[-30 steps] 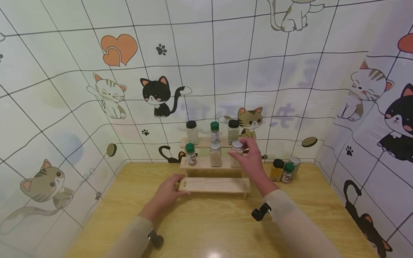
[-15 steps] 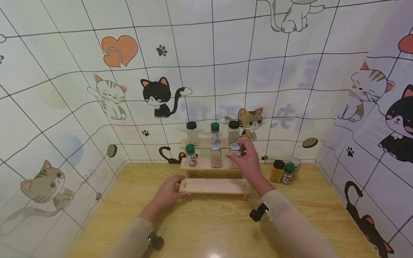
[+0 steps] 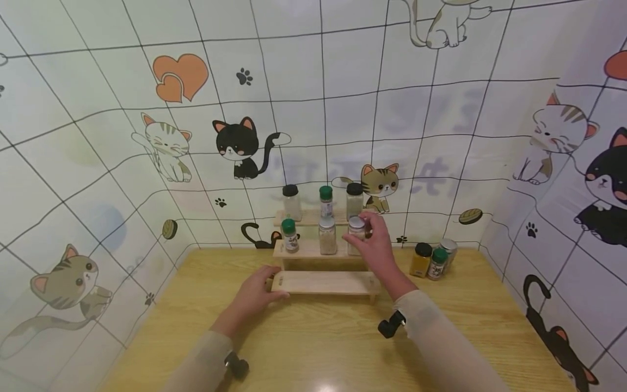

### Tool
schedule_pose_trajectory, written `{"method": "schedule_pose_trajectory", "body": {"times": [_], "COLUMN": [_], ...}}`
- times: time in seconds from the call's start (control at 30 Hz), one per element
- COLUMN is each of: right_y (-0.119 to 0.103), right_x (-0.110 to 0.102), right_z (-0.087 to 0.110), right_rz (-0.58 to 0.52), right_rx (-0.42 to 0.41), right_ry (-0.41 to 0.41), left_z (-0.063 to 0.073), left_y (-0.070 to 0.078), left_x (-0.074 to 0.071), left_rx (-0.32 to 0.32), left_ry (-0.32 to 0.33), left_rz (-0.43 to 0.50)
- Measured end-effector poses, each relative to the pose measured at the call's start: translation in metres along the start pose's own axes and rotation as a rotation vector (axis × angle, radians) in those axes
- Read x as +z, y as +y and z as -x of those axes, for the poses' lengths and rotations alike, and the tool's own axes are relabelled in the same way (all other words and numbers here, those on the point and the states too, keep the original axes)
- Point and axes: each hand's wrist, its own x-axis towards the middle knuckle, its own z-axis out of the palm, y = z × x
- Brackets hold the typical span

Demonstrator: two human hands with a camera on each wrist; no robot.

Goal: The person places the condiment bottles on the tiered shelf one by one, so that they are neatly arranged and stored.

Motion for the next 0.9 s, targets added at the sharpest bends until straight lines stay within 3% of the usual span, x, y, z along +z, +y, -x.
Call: {"method": "schedule_pose_trajectory", "body": {"times": [0.23,0.53,0.9], "right_y": [0.0,0.008,0.015], "right_x": [-0.011,-0.051,-0.104], "right_z": [0.013,0.03,0.036], "right_rz": [0.014,0.142,0.319], "right_rx": [0.111,0.055,0.058], "right_ry": [-0.021,-0.02,-0.103], "left_z": [0.001,0.0,0.002], "left_y": [0.003,0.0,0.0], "left_x": [-0.001,-0.001,0.001], "left_rx": [-0.004,-0.008,-0.004], "left_ry": [0.002,0.006,-0.001], "left_rz": [0.023,0.011,0.016]}}
